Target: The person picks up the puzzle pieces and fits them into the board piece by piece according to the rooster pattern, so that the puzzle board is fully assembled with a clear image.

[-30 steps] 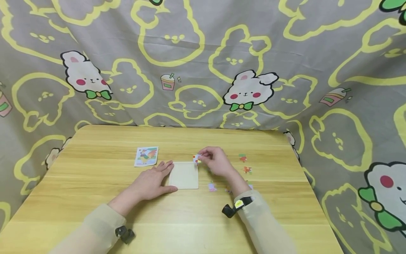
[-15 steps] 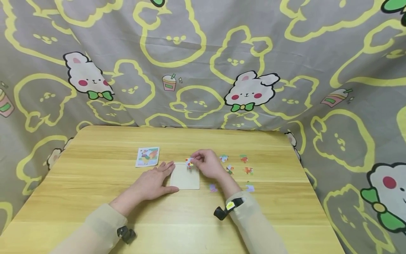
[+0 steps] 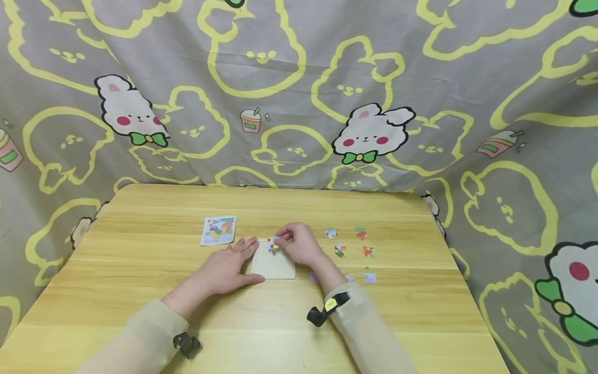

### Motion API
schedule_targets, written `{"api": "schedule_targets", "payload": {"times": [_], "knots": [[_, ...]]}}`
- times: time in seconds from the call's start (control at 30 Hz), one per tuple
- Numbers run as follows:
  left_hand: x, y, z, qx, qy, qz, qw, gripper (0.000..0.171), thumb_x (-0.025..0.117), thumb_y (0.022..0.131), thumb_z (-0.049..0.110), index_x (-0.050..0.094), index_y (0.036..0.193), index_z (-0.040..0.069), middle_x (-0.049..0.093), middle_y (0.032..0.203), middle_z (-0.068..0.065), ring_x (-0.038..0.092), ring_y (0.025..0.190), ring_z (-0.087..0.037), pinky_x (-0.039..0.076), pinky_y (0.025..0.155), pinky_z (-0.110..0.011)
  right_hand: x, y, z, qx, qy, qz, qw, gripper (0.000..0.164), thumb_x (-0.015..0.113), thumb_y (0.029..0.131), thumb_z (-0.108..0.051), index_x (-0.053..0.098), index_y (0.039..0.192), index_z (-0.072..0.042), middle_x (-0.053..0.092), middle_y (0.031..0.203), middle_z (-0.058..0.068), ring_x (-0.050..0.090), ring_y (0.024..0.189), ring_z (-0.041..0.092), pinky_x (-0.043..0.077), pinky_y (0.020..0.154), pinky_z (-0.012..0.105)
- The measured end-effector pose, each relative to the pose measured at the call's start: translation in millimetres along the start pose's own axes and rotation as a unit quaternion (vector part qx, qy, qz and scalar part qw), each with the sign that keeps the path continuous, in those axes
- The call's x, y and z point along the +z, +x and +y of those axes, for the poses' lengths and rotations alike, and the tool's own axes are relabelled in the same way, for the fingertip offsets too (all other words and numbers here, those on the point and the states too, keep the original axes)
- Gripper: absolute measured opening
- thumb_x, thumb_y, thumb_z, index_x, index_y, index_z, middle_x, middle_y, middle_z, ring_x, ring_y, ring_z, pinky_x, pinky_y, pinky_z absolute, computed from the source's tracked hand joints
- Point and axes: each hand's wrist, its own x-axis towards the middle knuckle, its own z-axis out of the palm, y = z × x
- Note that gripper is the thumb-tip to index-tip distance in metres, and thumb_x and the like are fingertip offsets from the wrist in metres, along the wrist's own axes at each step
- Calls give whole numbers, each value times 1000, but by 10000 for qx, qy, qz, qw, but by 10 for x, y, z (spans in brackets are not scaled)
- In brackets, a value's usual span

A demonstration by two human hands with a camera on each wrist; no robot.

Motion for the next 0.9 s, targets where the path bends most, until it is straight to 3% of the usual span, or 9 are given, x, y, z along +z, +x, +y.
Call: {"api": "schedule_targets", "payload": {"times": [0.43,0.9], "knots": [[-1,-7,4,34,-46,66,10000,100,65,92,74,42,163,9,34,170,-5,33,154,-37,33,122,-53,213,77,-30,48,-395,93,9992,9,78,96,-9,78,98,0,71,77,-2,67,67,13,58,61,29],[14,-16,-22,132,22,102,9999,100,63,92,75,39,165,11,33,170,-6,33,154,-37,33,122,-53,292,100,-104,1,-918,-41,9958,11,77,98,-12,79,100,-1,71,78,-4,65,70,9,56,66,27]]}}
